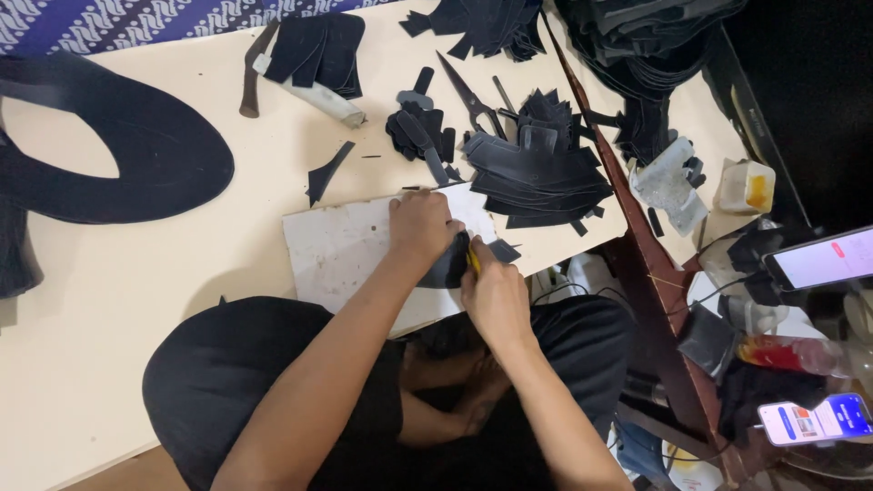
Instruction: The person is using a utility knife to trim the edges of black leather pieces on a workshop table.
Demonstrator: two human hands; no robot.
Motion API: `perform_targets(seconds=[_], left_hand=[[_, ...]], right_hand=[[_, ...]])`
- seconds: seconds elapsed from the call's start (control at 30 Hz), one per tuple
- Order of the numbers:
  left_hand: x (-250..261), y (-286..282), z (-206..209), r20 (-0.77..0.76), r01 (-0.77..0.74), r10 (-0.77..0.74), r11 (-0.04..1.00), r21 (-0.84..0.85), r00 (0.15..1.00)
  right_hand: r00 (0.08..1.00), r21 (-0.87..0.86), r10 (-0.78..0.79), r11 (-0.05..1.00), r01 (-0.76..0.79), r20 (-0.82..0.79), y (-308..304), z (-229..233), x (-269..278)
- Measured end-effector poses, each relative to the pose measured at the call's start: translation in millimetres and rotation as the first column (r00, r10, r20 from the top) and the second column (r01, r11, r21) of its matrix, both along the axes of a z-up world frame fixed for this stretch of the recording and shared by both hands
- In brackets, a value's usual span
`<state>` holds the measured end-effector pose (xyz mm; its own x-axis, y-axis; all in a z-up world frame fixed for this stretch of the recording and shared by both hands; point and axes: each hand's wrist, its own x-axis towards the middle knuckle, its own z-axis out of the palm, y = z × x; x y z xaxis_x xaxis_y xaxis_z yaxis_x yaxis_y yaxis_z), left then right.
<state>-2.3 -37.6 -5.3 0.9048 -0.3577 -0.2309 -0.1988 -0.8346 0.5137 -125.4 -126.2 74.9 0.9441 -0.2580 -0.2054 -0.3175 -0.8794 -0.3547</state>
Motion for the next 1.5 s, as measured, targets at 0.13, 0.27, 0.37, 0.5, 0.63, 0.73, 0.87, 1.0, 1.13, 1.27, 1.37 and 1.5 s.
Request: perform_targets(seconds=[0.13,0.27,0.37,0.5,0.63,0.73,0.87,1.0,1.13,1.27,1.37,1.5], left_hand=[[-5,0,3,0.048,0.013,-0.014,0.999,0.038,0.999],[-8,-2,3,0.082,-0.014,0.012,0.999,0.030,0.997],[-10,-3,2,0.090,-0.016,0.013,0.999,0.029,0.996],[-10,-1,10,0.065,-0.012,0.011,1.000,0.028,0.998],[-9,-4,4,0.066,-0.036,0.036,0.999,0.011,0.997],[-9,-4,2,0.064,-0.042,0.041,0.999,0.016,0.997],[-9,-2,5,0.066,-0.044,0.043,0.999,0.007,0.997],[-12,0,8,0.089,0.001,-0.003,1.000,0.024,0.996],[-24,10,19,0.047,0.145,-0.148,0.988,0.057,0.988],[-24,5,-12,-0.036,0.190,-0.192,0.981,-0.048,0.981],[-13,7,-17,-0.176,0.142,-0.192,0.954,-0.264,0.965],[-23,34,69,-0.391,0.024,-0.261,0.855,-0.518,0.883]], right_hand=[[0.998,-0.048,0.028,0.998,-0.030,-0.053,-5,-11,0],[0.997,-0.066,0.022,0.997,-0.027,-0.078,-1,-6,-4],[0.994,-0.081,0.009,0.997,-0.018,-0.108,2,-5,-9],[0.994,-0.097,0.004,0.995,-0.015,-0.113,4,-10,-14],[0.996,-0.089,-0.003,0.996,-0.006,-0.092,13,-2,-18],[0.996,-0.096,-0.013,0.995,0.005,-0.088,13,-7,-22],[0.998,-0.073,-0.015,0.997,0.011,-0.058,11,-10,-24],[0.997,-0.046,-0.054,0.998,0.051,-0.064,7,-16,-25],[0.998,0.070,-0.056,0.996,0.057,-0.025,-20,-24,-21],[0.979,0.329,-0.198,0.929,0.171,0.052,-30,-2,-31],[0.932,0.601,-0.336,0.776,0.191,0.137,-49,-12,-21],[0.948,0.678,-0.233,0.734,0.026,0.216,-50,8,-1]])
